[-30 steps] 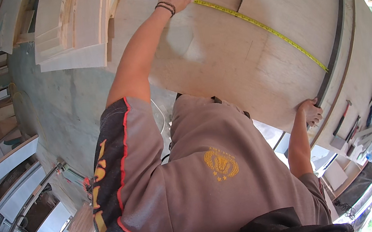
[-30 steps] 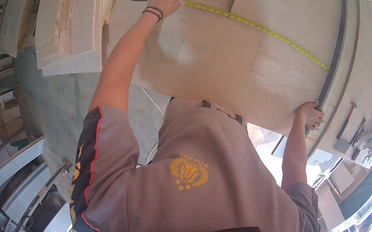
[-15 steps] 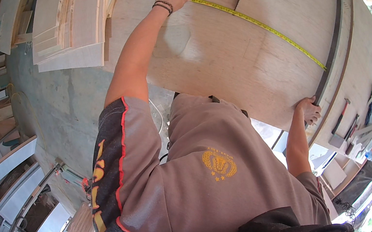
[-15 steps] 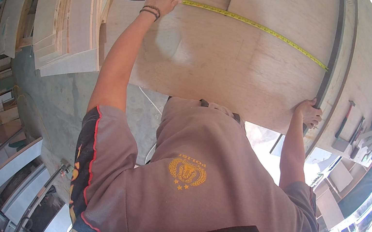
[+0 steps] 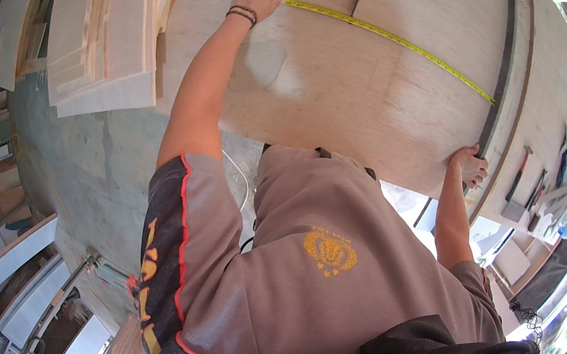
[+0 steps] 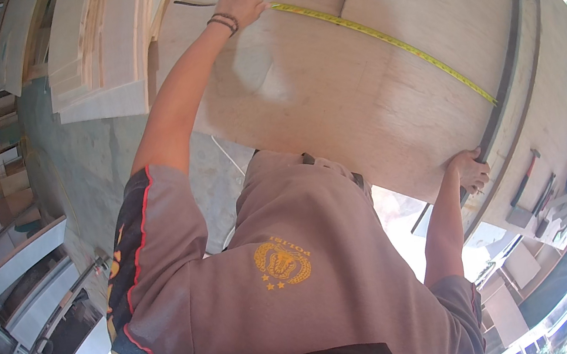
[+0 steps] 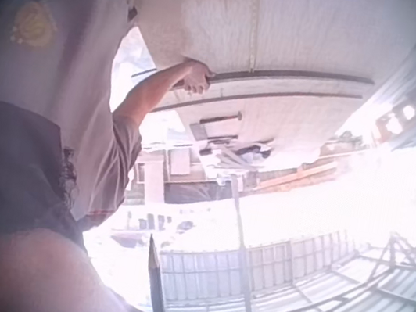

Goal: The person marks several rectangular wooden boards with a pencil, stacking them on a workbench. They then use a tape measure to measure a larger board and mark it with a pencil. Finally, they use a hammer to tap a wooden strip onto the board.

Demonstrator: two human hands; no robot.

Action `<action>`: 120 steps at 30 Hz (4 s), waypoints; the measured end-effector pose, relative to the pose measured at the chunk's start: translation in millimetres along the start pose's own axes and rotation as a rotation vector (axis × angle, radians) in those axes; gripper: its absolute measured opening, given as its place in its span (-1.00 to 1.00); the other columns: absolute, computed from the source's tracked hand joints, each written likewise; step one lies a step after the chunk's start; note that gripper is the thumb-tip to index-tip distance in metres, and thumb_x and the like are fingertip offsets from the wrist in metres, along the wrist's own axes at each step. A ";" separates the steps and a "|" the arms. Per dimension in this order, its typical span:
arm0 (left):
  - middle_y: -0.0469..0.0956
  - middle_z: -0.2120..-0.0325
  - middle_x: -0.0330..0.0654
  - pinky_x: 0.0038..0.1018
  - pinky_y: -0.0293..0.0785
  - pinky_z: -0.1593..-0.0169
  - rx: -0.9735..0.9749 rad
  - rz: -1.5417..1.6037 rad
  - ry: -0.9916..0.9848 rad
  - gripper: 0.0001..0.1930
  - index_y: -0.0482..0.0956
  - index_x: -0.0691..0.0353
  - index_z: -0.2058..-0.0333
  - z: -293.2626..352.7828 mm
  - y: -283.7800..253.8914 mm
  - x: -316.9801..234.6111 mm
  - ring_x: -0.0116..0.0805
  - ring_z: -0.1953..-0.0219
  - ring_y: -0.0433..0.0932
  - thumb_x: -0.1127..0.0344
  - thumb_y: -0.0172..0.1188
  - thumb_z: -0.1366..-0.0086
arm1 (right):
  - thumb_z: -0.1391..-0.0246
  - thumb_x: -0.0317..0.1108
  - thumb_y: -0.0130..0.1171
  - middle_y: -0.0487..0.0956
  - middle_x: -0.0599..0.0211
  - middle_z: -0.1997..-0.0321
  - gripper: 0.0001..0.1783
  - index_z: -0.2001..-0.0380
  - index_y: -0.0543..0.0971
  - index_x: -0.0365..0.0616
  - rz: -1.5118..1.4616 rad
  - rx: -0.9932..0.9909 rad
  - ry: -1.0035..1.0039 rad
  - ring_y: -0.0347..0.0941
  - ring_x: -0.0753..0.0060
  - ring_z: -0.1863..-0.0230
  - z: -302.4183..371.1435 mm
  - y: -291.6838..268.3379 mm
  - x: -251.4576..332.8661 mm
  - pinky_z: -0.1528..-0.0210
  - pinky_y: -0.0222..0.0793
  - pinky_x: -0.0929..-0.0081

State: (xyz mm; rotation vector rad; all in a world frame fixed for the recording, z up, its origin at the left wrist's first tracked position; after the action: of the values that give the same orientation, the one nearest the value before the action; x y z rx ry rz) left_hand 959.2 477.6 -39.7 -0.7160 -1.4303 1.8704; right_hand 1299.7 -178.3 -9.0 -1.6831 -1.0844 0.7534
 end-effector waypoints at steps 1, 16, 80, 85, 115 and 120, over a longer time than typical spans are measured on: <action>0.67 0.30 -0.11 -0.09 0.56 0.15 -0.006 0.005 0.006 -0.54 0.67 0.07 0.32 0.0 -1.3 -0.9 -0.02 0.19 0.64 -0.13 -0.06 -0.43 | -0.16 0.26 0.08 0.39 -0.03 -0.13 -0.32 -0.07 0.46 -0.10 -0.006 0.020 -0.004 0.24 -0.17 -0.23 1.3 -0.6 0.6 -0.18 0.07 -0.25; 0.63 0.30 -0.11 -0.09 0.52 0.16 -0.030 0.053 0.039 -0.58 0.60 0.09 0.34 6.8 -17.6 -11.2 0.01 0.20 0.60 -0.10 -0.06 -0.42 | -0.16 0.26 0.08 0.40 0.05 -0.10 -0.37 -0.02 0.46 -0.05 0.016 -0.015 -0.010 0.27 -0.08 -0.17 -3.8 3.8 0.1 -0.13 0.06 -0.10; 0.64 0.28 -0.10 -0.10 0.52 0.14 0.086 0.008 -0.001 -0.56 0.62 0.03 0.25 2.7 -12.0 -9.1 0.02 0.18 0.60 -0.15 -0.10 -0.44 | -0.21 0.13 0.10 0.38 0.00 -0.09 -0.42 -0.03 0.44 -0.14 -0.074 0.051 -0.055 0.20 -0.12 -0.20 2.5 -4.8 6.4 -0.11 0.00 -0.18; 0.64 0.27 -0.09 -0.08 0.52 0.14 0.085 0.009 -0.006 -0.56 0.61 0.03 0.26 1.0 -11.9 -7.8 0.04 0.18 0.60 -0.16 -0.10 -0.44 | -0.22 0.13 0.11 0.37 -0.02 -0.11 -0.40 -0.05 0.43 -0.16 -0.074 0.040 -0.065 0.19 -0.14 -0.21 0.9 -1.4 4.5 -0.11 0.00 -0.17; 0.65 0.27 -0.13 -0.12 0.52 0.19 0.139 0.001 0.008 -0.56 0.64 -0.01 0.22 -0.5 -12.0 -8.0 0.00 0.21 0.61 -0.18 -0.08 -0.43 | -0.14 0.12 0.19 0.37 0.08 -0.01 -0.44 0.04 0.47 -0.14 -0.112 0.000 -0.077 0.18 -0.03 -0.13 -0.9 0.8 4.6 -0.09 -0.03 -0.09; 0.65 0.33 -0.13 -0.14 0.53 0.23 0.031 0.027 0.075 -0.57 0.64 0.01 0.23 0.1 -15.6 -9.9 0.00 0.24 0.61 -0.16 -0.05 -0.44 | -0.13 0.12 0.20 0.36 0.10 0.01 -0.45 0.05 0.47 -0.11 -0.090 0.012 -0.062 0.17 0.00 -0.13 -2.3 4.7 4.6 -0.10 -0.05 -0.08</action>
State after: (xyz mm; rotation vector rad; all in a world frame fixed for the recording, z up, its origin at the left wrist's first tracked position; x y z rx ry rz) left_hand 968.1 472.6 -24.3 -0.7858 -1.3476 1.8628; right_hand 1305.1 -175.6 -12.6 -1.5991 -1.1880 0.7572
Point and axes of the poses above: each hand's wrist, its own z-axis away from the middle knuckle, its own y-axis out of the palm, x = y × z, the point moved 9 cm from there along -z, towards the middle knuckle
